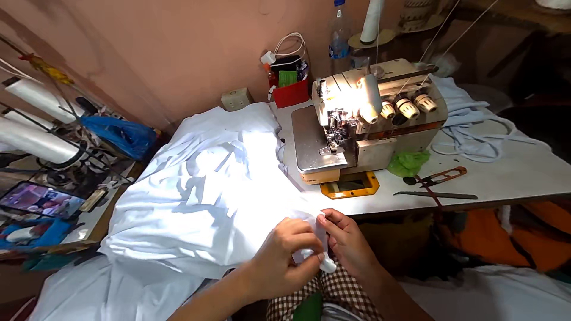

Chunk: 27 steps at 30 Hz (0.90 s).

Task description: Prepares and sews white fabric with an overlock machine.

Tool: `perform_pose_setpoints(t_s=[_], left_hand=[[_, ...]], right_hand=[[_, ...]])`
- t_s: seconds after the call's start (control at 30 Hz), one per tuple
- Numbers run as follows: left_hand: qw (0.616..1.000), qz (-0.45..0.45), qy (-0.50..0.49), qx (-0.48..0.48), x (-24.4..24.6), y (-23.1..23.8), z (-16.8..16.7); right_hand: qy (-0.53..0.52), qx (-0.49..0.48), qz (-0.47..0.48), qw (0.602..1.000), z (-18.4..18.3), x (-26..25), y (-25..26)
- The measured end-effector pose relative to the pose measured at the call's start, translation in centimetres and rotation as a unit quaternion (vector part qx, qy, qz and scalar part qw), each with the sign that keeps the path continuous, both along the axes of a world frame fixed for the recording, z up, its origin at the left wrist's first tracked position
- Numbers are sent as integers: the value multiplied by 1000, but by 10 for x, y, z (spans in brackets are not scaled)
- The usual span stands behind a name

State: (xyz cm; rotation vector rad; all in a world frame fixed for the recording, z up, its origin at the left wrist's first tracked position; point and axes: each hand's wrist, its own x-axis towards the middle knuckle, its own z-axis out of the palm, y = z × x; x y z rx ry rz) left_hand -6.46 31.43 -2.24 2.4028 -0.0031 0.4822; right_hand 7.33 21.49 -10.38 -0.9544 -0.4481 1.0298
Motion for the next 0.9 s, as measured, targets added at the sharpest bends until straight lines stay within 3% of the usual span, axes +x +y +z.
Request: perform_pose_setpoints(t_s=[0.13, 0.3, 0.47, 0.7, 0.9], left_hand=[[1000, -16, 5, -5, 3, -6, 5], [995, 63, -11, 75, 6, -6, 2], [964, 165, -59, 199, 11, 0, -6], [945, 211, -74, 238, 12, 0, -4], [947, 195, 8, 255, 14, 3, 6]], right_hand=[[-42, 41, -18, 998, 2, -8, 1], [-33, 99, -18, 994, 7, -10, 1], [-22, 99, -13, 995, 13, -9, 0], [-72, 101, -39, 991, 15, -11, -1], [-178, 98, -41, 978, 18, -7, -3]])
